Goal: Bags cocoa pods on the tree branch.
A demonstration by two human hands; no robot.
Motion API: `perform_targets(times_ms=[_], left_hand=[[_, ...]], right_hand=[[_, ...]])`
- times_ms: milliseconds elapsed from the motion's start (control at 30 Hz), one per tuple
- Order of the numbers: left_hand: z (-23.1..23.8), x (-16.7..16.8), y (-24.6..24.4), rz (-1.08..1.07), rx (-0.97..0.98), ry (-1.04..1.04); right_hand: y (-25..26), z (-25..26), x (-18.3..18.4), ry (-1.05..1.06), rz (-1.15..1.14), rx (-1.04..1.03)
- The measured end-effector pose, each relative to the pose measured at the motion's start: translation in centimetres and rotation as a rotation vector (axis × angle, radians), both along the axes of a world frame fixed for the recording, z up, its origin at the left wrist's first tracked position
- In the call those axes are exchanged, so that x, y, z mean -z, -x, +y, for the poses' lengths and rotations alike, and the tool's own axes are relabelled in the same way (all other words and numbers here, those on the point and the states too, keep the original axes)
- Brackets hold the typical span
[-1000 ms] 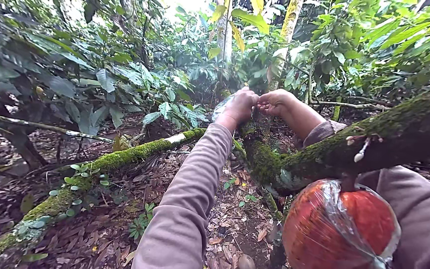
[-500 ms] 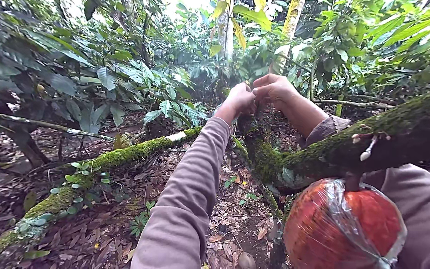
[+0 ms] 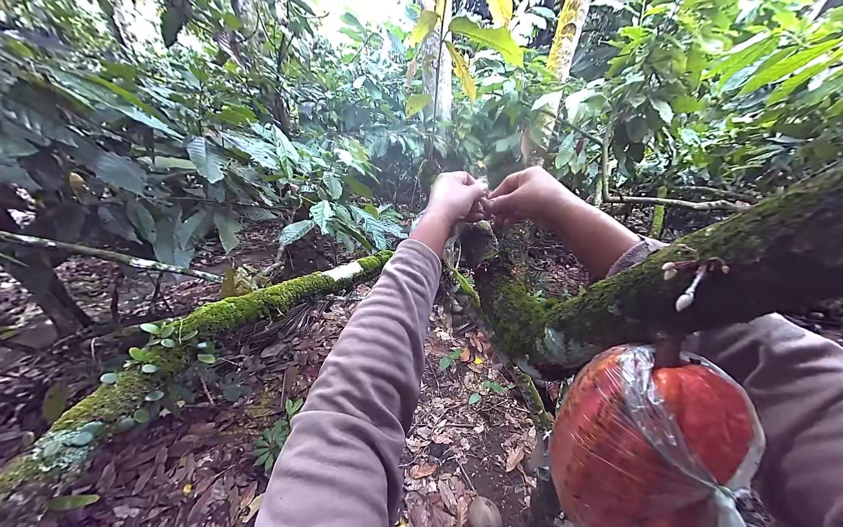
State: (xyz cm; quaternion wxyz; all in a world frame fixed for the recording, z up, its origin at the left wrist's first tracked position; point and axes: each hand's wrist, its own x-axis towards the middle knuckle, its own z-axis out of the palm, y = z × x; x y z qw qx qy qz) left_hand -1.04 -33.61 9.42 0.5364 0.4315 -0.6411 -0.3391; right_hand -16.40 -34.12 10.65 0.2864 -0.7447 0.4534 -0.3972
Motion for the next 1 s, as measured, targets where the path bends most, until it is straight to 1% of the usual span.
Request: perform_targets(times_ms=[67, 133, 233, 300, 367, 533, 700, 800, 867, 933, 1000], left_hand=[[0.5, 0.1, 0.0, 0.038, 0.017, -0.006], [0.6, 0.2, 0.1, 0.091, 0.026, -0.004], [0.4, 0.1, 0.0, 0.195, 0.025, 0.013], [0.3, 0.2, -0.2, 0.201, 0.006, 0.008], [0.3, 0.2, -0.2, 0.187, 0.003, -0.004], [1.0, 0.2, 0.1, 0.241, 0.006, -0.057], [1.1, 0.1, 0.0, 0.232, 0.012, -0.055], [1.2, 0.0, -0.4, 0.259, 0.029, -0.059], [1.3, 0.1, -0.6, 0.278, 0.038, -0.064], [1.3, 0.1, -0.7, 0.267, 0.048, -0.068], [1.5, 0.0, -0.9, 0.239, 0.045, -0.068]], right_hand=[[-0.3, 0.0, -0.1, 0.002, 0.010, 0.017], [-0.5, -0.2, -0.1, 0.056, 0.068, 0.052], [-0.8, 0.1, 0.2, 0.105, 0.124, 0.016], [-1.0, 0.4, 0.6, 0.120, 0.112, -0.005], [-1.2, 0.4, 0.9, 0.148, 0.100, 0.033], [-1.4, -0.1, 1.2, 0.171, 0.008, 0.128], [-1.1, -0.7, 1.2, 0.090, -0.012, 0.120], [-0.8, -0.3, 1.2, 0.025, -0.076, -0.018], [-0.6, -0.4, 1.3, 0.064, -0.014, -0.067], [-0.8, -0.5, 1.3, 0.121, 0.066, -0.055], [-1.0, -0.5, 1.3, 0.139, 0.086, -0.027]])
